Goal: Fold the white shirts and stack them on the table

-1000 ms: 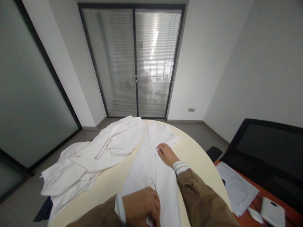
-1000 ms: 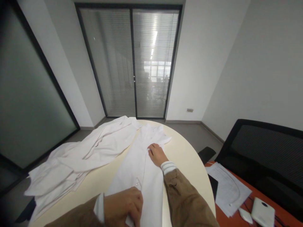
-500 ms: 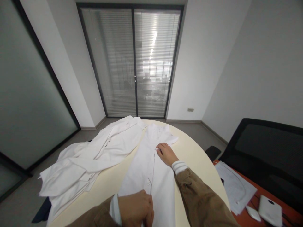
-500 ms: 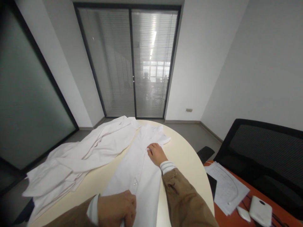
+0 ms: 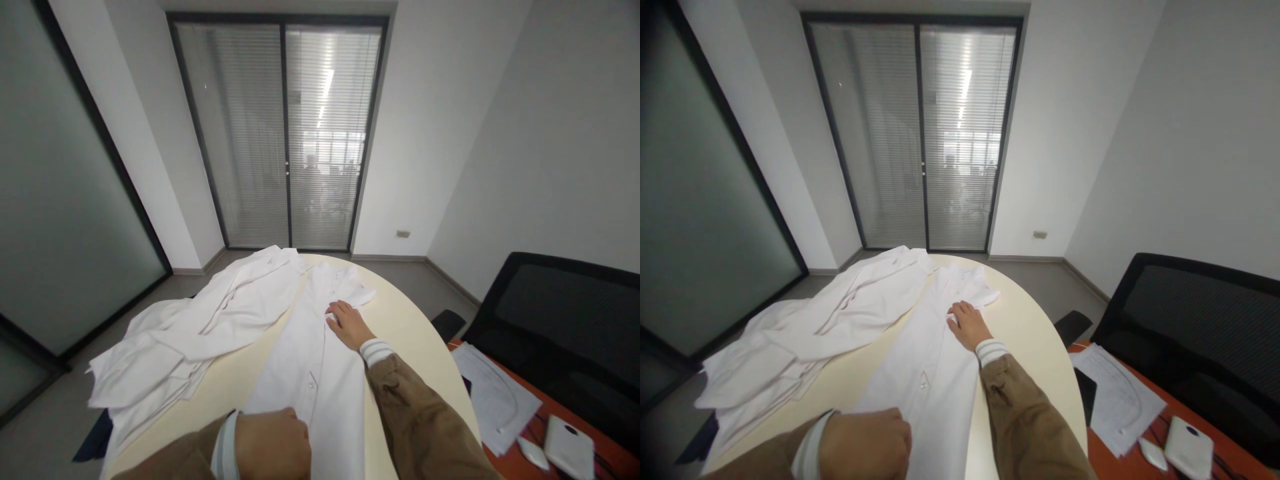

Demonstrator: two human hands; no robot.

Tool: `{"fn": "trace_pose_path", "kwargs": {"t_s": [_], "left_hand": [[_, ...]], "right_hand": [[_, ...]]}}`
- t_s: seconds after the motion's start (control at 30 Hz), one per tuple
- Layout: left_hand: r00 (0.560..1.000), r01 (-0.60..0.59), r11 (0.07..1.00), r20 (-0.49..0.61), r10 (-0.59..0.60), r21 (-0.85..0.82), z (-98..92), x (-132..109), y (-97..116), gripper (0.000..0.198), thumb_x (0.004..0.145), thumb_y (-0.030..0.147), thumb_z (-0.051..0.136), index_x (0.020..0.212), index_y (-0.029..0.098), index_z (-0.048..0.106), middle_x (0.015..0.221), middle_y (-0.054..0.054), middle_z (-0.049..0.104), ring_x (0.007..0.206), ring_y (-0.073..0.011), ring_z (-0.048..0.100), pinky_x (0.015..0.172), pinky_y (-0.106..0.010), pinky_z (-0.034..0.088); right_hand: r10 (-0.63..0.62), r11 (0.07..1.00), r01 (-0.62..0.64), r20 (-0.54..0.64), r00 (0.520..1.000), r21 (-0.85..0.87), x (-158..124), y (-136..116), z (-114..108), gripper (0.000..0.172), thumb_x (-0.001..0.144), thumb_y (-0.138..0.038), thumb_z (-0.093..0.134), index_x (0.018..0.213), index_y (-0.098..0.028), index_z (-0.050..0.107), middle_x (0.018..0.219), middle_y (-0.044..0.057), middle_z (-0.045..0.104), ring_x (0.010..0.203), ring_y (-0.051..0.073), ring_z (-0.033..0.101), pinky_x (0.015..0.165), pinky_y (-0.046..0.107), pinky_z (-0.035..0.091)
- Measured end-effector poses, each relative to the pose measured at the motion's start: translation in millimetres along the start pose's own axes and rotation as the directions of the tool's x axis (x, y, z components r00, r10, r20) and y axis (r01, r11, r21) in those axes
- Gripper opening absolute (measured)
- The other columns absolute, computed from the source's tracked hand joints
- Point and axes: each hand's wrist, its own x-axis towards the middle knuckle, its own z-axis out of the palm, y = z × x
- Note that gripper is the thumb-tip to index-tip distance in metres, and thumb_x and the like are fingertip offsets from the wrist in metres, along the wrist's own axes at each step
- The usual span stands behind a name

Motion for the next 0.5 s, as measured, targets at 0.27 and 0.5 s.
{"fn": "trace_pose_path", "kwargs": {"t_s": [0.27,0.5], "left_hand": [[0.988,0.090,0.996,-0.122,-0.091,-0.010,-77.0,35.3,-4.6,0.040,0.084,0.042,0.068,0.118,0.021,0.070,0.124,-0.010,0.068,0.112,-0.0274,0.064,0.099,-0.037,0.048],[0.933,0.167,0.976,-0.342,-0.110,0.142,-38.2,73.1,-41.6,0.033,0.088,0.034,0.062,0.119,0.022,0.062,0.129,-0.009,0.060,0.124,-0.0269,0.052,0.106,-0.041,0.042]], "right_hand": [[0.025,1.000,-0.026,0.049,0.998,0.002,-6.0,-3.1,-3.9,0.026,0.092,-0.035,0.055,0.115,-0.025,0.061,0.131,0.009,0.058,0.124,0.027,0.049,0.099,0.048,0.040],[-0.026,0.997,0.023,0.048,0.999,0.071,-20.5,-4.9,-16.2,0.022,0.085,-0.034,0.066,0.105,-0.024,0.067,0.111,0.009,0.064,0.110,0.026,0.054,0.098,0.043,0.042]]}}
